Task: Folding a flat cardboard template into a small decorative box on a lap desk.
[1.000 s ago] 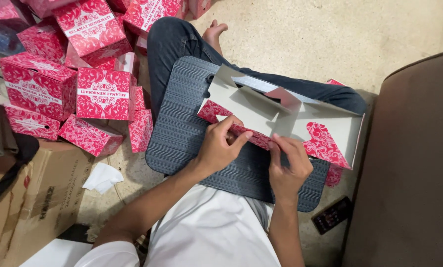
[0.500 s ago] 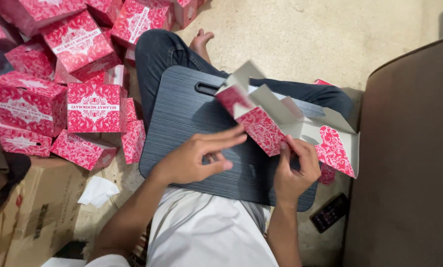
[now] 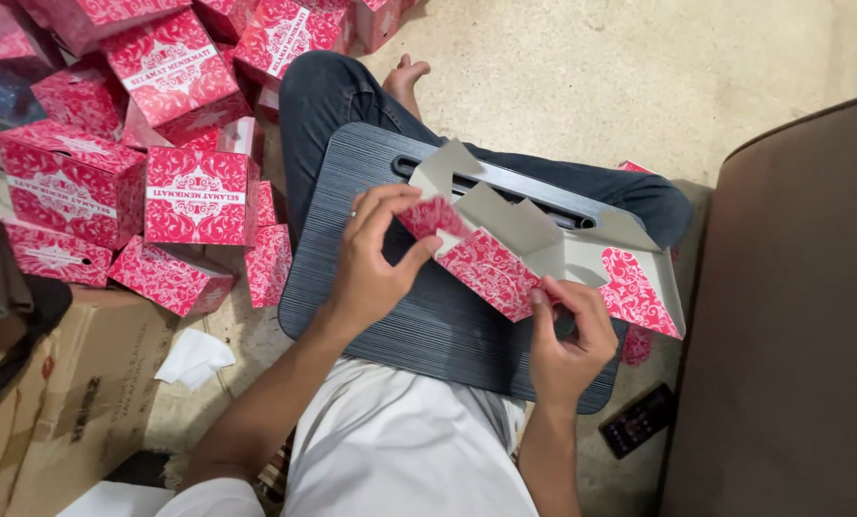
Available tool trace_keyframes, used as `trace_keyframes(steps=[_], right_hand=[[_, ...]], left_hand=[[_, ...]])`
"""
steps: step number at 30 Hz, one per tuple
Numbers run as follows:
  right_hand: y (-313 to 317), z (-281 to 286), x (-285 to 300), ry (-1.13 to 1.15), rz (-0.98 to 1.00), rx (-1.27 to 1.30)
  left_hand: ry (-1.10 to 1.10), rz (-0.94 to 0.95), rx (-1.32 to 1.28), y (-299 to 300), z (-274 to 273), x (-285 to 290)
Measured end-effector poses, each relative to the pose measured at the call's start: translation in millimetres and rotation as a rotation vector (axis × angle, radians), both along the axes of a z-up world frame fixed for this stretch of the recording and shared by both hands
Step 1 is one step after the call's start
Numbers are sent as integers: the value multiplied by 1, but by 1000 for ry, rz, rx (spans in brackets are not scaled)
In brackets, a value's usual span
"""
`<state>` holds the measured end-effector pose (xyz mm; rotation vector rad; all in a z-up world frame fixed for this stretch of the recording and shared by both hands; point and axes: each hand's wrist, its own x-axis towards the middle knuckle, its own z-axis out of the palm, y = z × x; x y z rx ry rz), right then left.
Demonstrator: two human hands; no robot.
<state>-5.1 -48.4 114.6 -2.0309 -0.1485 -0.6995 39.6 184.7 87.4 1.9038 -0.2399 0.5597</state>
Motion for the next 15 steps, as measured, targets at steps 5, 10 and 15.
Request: trace_keyframes(steps=[5,10,15], right_hand=[[11,8,-1,14,29,-30],[15,8,-2,29,85,-16],[15,8,-4,56,126,22]], left_hand=[[-78,-6,30,-17,11,-7],[-101,-3,98,-25,15,-13],[-111,-51,92,-25,12,-13]])
